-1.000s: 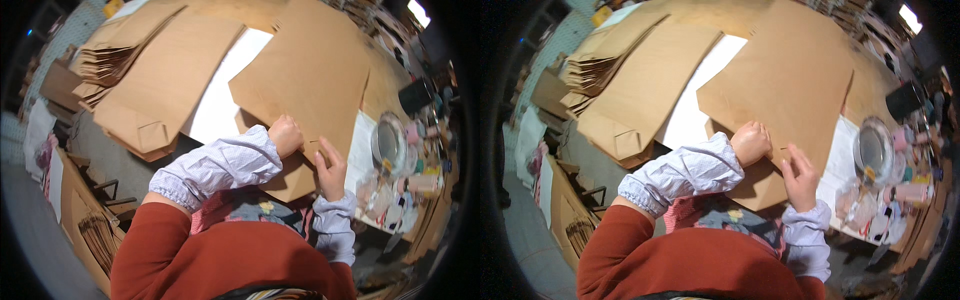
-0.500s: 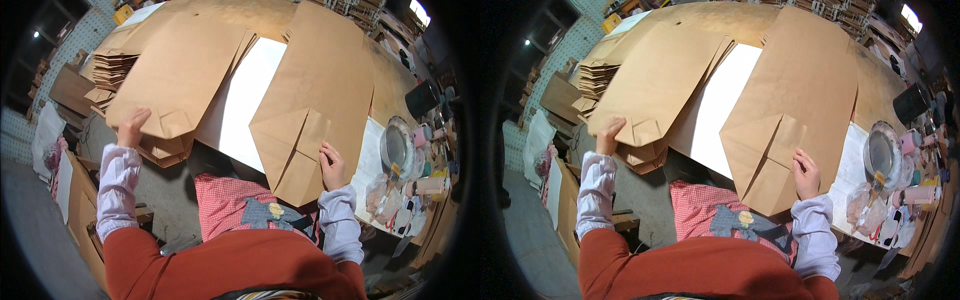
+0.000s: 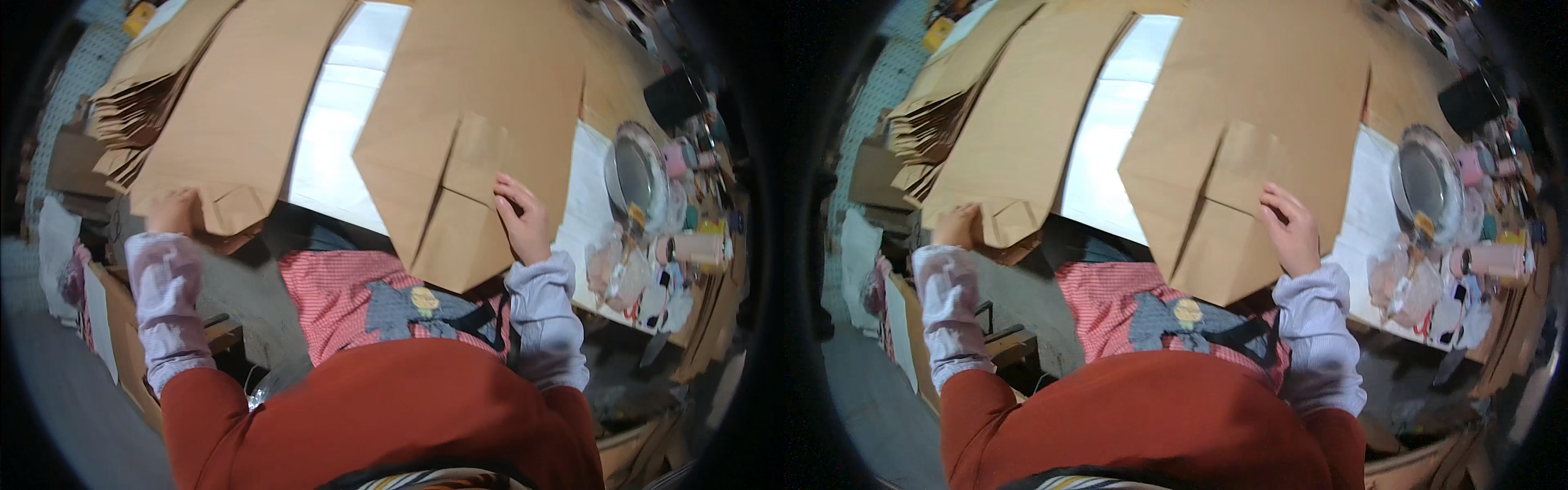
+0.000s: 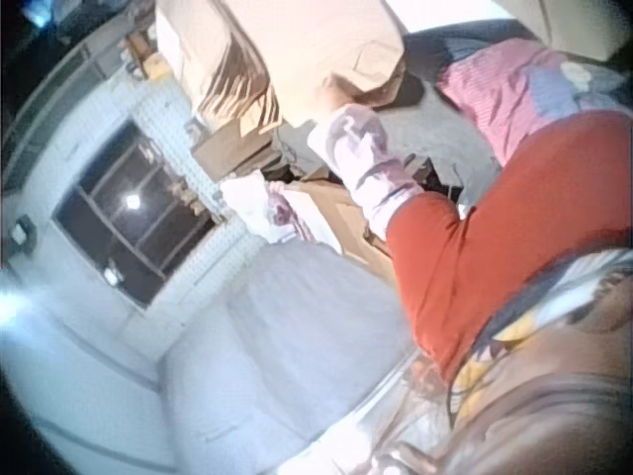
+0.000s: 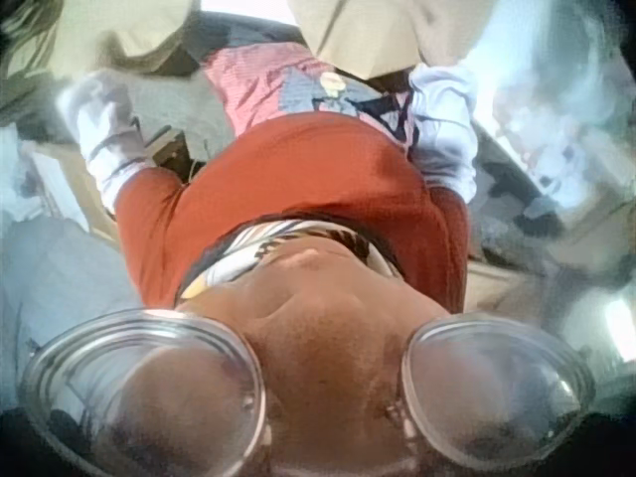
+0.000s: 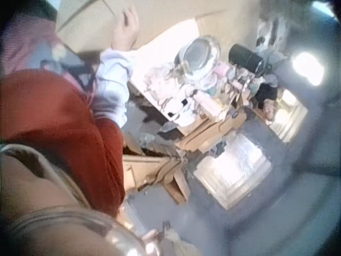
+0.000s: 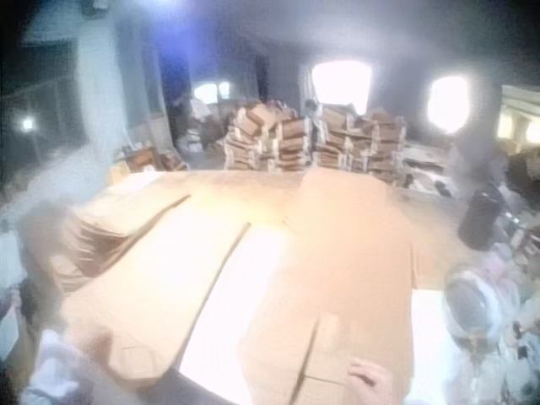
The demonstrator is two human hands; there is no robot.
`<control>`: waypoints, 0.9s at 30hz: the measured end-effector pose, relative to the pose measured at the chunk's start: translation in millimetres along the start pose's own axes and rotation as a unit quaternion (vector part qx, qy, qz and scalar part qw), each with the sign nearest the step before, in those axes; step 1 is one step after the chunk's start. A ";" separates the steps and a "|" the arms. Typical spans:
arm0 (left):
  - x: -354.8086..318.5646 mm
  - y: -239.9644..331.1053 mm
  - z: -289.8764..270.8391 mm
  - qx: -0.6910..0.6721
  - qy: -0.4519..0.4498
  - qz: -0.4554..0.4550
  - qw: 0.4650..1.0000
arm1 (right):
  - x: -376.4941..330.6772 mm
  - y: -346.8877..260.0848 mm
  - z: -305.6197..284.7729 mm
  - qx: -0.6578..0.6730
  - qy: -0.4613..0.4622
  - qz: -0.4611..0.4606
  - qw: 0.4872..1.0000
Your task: The person repeatedly folds brown paper sheets into small box shapes, applies glue with a brush to the flaps, and presses them to seal. The person handles multiple paper sheets one at a time, folding and gluing each into a finished box.
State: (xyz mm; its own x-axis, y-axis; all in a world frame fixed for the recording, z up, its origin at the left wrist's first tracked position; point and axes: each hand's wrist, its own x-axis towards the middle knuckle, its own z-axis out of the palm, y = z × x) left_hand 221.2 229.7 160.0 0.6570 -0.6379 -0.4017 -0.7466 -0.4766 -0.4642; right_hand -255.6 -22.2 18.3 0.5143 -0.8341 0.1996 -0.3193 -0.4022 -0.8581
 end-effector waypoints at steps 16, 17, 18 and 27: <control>99.0 307.7 -92.9 -0.353 0.091 0.348 0.864 | 58.9 10.6 -44.7 -0.200 -0.080 0.121 0.969; 102.0 297.3 -100.8 -0.353 0.049 0.377 0.855 | 59.7 9.0 -53.0 -0.178 -0.102 0.150 0.967; 103.4 285.8 -105.2 -0.378 0.028 0.397 0.836 | 59.9 8.7 -60.1 -0.180 -0.134 0.149 0.963; 67.8 292.2 -65.6 0.010 0.327 0.351 0.878 | 34.0 -3.2 -48.4 -0.455 -0.153 -0.200 0.854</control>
State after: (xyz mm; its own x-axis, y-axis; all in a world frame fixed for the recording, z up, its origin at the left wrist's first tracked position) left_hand 40.7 7.5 49.0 -0.1683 -0.9840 -0.0581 -0.9374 0.1780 -0.2994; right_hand -275.7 -67.5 50.7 0.8662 -0.4798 0.1393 -0.4845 -0.8748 -0.0003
